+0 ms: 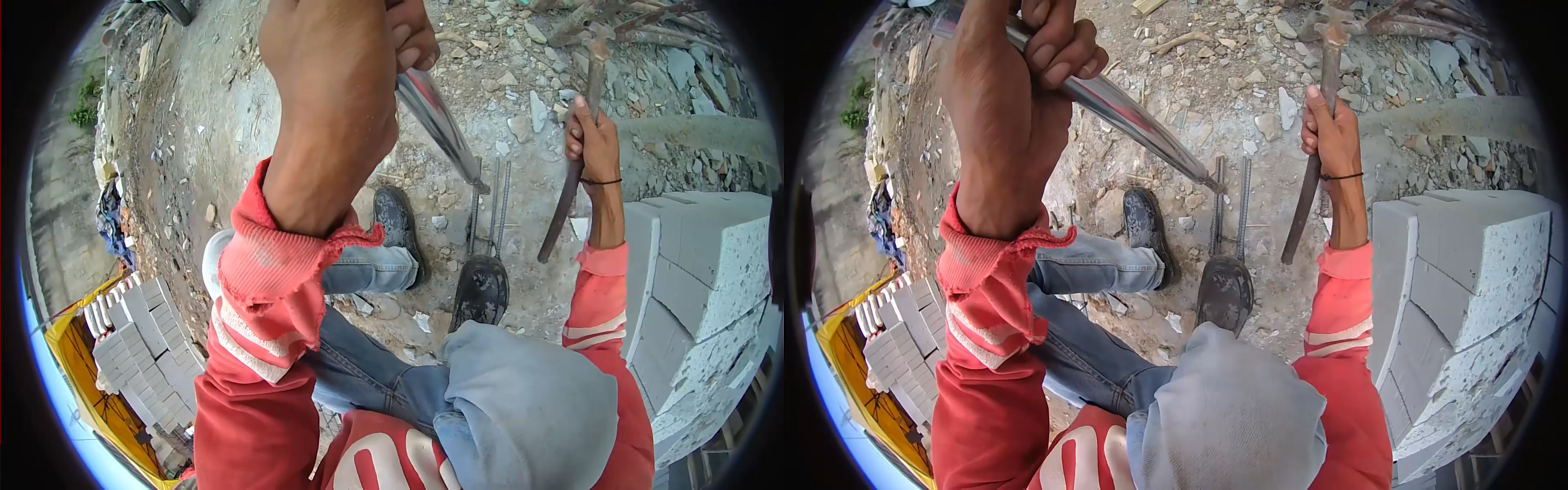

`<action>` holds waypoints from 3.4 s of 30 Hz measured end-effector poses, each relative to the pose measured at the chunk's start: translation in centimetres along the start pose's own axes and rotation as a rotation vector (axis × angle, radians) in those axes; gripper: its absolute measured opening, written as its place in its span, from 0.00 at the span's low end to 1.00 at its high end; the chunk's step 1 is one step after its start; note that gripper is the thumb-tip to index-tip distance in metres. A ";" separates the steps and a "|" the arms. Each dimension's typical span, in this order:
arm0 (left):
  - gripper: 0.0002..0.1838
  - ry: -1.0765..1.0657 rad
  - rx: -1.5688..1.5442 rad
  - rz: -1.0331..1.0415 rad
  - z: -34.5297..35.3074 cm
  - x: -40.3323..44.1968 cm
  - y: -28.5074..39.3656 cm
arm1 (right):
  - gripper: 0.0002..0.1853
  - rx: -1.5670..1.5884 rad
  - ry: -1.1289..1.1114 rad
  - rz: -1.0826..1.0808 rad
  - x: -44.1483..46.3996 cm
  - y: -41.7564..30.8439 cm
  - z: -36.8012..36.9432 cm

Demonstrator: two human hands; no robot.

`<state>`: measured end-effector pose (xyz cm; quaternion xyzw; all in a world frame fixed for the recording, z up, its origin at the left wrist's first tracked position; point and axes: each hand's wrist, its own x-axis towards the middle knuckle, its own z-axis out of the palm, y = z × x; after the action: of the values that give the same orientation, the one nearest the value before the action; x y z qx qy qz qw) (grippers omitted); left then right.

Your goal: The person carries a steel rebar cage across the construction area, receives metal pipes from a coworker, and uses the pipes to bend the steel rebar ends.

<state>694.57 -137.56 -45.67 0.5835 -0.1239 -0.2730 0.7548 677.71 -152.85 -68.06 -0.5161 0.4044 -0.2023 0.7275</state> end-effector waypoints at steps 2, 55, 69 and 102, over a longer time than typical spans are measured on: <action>0.18 -0.041 0.017 0.019 -0.3 -0.1 -1.3 | 0.17 0.142 0.006 -0.067 0.8 -1.5 0.3; 0.30 0.186 0.062 0.068 -2.6 -4.0 -2.0 | 0.10 0.368 0.052 -0.235 18.3 3.1 7.3; 0.29 -0.271 0.075 0.185 -4.9 -1.9 -2.1 | 0.08 0.371 -0.100 -0.214 18.3 4.3 8.9; 0.32 -0.153 0.103 0.154 -3.2 -3.9 -2.0 | 0.12 0.379 -0.089 -0.197 17.3 3.5 8.4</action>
<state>692.47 -133.10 -48.00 0.5876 -0.2394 -0.2515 0.7308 694.25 -158.89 -76.67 -0.4153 0.2745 -0.3218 0.8054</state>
